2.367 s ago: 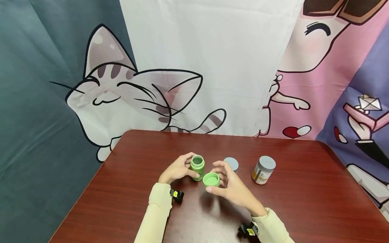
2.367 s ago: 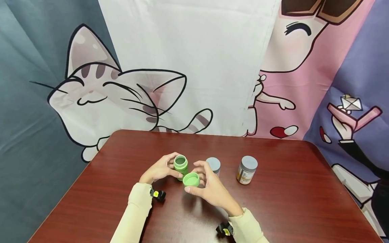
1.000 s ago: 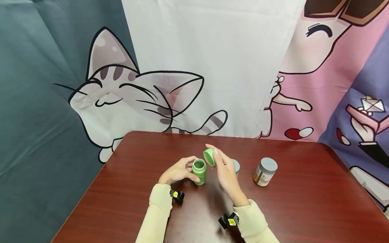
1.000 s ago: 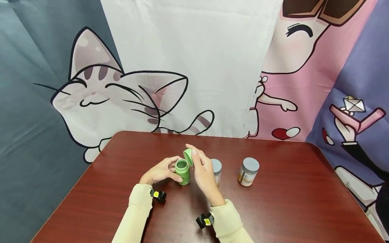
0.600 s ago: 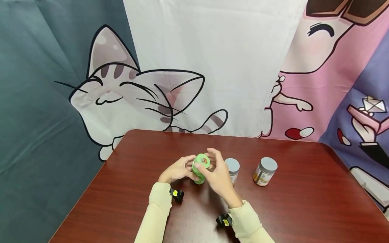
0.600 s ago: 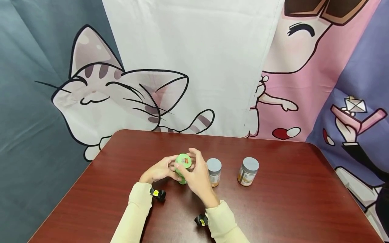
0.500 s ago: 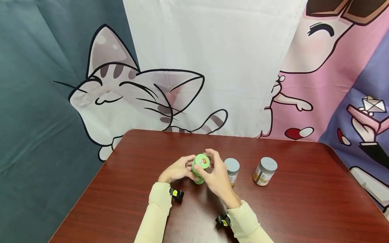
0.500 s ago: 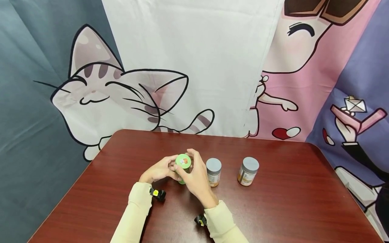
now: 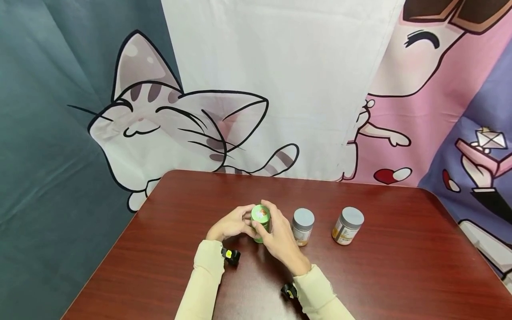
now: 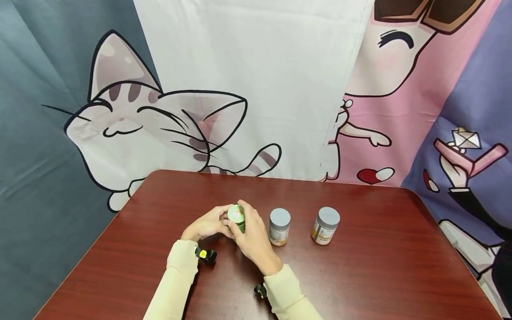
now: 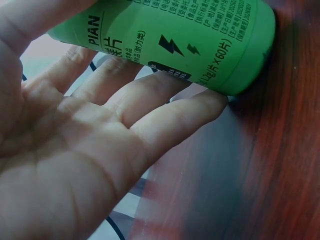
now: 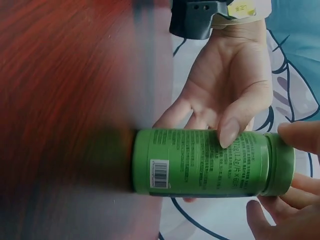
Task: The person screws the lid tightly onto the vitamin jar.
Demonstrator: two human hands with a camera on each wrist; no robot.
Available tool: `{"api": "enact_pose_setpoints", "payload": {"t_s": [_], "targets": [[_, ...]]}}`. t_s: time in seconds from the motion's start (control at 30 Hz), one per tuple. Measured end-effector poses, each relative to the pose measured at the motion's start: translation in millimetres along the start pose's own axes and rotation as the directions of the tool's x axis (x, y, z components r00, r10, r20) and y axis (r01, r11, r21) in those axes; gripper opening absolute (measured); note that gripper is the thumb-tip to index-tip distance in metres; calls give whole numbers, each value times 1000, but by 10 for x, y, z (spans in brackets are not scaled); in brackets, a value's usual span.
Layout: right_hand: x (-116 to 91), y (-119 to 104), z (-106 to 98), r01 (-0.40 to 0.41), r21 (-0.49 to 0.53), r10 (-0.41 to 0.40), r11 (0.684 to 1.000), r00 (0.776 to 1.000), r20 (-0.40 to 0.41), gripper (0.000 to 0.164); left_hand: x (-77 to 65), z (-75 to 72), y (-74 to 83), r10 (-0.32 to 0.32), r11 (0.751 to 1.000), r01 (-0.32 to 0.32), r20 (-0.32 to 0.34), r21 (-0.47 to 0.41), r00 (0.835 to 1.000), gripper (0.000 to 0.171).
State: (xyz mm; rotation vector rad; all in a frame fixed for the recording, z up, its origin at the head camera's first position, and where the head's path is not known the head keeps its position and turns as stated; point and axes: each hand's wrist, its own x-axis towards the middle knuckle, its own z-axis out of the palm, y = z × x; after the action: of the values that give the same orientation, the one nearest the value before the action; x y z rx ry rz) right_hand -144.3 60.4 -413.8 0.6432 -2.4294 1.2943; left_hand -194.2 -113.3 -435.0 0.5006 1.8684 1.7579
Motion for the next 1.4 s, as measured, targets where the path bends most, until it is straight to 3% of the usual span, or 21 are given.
{"api": "enact_pose_setpoints", "payload": {"t_s": [0.23, 0.6, 1.13, 1.4], "targets": [[10, 47, 0, 10, 28, -10, 1000, 1000, 6, 49, 11, -9, -6, 1, 999, 0, -17, 46, 1000, 63], [14, 69, -1, 119, 40, -123, 992, 982, 144, 35, -6, -25, -39, 6, 1000, -6, 3, 8, 1000, 65], [13, 87, -3, -6, 67, 1, 998, 997, 75, 47, 9, -2, -13, -14, 999, 14, -13, 42, 1000, 68], [7, 73, 8, -18, -1, 18, 1000, 999, 32, 48, -67, 82, 192, 0, 997, 1, -12, 74, 1000, 63]]}}
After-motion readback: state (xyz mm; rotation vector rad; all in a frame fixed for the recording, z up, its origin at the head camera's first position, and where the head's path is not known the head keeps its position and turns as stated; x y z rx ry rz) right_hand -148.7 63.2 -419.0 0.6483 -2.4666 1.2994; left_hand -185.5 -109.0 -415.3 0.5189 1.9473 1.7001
